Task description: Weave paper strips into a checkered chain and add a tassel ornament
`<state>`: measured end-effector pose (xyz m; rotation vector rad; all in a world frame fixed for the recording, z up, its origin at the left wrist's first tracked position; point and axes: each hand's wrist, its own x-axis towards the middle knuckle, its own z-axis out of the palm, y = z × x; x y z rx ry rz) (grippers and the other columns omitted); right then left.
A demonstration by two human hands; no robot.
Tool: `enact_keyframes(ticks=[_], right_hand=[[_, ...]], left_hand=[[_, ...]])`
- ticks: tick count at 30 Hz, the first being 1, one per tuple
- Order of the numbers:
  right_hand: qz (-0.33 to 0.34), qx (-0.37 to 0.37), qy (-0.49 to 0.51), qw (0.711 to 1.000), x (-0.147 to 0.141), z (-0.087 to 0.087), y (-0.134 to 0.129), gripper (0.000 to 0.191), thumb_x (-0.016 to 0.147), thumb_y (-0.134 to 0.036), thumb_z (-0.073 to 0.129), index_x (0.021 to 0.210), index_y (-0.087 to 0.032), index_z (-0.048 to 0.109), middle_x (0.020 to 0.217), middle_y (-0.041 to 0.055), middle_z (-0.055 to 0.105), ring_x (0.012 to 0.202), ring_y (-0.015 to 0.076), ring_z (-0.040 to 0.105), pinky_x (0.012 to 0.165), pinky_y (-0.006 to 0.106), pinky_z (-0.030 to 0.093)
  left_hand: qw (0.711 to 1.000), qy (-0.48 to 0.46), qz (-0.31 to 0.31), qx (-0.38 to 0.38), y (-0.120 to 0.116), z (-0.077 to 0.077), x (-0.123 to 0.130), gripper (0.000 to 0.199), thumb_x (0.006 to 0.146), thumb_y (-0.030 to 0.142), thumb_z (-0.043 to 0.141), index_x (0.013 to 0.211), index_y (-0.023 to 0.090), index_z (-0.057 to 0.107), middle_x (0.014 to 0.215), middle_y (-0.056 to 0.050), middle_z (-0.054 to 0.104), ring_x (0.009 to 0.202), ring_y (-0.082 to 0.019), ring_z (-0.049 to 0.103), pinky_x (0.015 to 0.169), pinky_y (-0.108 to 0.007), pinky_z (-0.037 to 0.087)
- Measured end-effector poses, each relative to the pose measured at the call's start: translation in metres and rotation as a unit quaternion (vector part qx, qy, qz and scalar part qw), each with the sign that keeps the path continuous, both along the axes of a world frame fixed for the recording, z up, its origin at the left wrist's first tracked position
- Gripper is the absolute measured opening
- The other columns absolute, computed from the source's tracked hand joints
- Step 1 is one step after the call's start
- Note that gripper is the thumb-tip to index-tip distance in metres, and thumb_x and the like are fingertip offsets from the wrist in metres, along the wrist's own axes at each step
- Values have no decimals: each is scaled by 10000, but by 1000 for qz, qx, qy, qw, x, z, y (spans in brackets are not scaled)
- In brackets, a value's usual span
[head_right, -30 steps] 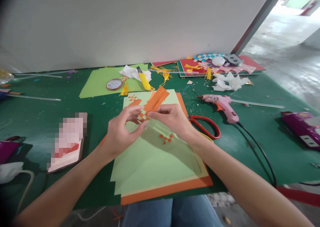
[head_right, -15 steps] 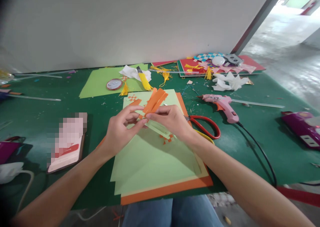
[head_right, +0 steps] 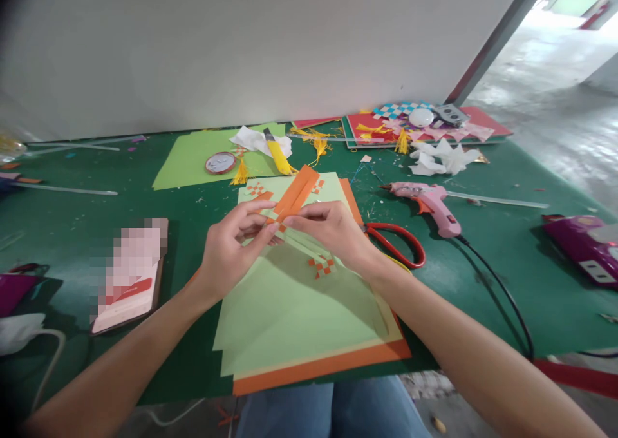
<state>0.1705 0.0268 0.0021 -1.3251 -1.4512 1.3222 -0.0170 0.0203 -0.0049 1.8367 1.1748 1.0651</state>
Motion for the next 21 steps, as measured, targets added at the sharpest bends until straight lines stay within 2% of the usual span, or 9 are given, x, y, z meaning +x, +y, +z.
enact_keyframes(ticks=[8, 14, 21], right_hand=[[-6, 23, 15, 1000, -1, -3, 0, 302, 727, -459, 722, 709, -158, 726, 627, -18, 556, 550, 83, 376, 516, 260, 283], [-3, 19, 13, 1000, -1, -1, 0, 305, 733, -465, 719, 719, -160, 728, 666, -1, 595, 586, 100, 429, 548, 265, 322], [-2, 17, 3, 1000, 0, 0, 0, 322, 736, -476, 709, 700, -157, 707, 624, -11, 541, 547, 87, 374, 496, 257, 273]], left_hand=[[1000, 0, -9, -8, 0, 2, 0, 283, 895, 299, 609, 1163, 217, 573, 808, 10, 719, 689, -140, 716, 746, -261, 567], [1000, 3, -10, -9, 0, 4, 0, 305, 897, 298, 604, 1187, 215, 565, 797, 9, 722, 688, -145, 716, 754, -267, 567], [1000, 1, -8, -8, -1, 2, 0, 312, 897, 307, 603, 1194, 218, 565, 802, 6, 723, 679, -144, 714, 748, -265, 569]])
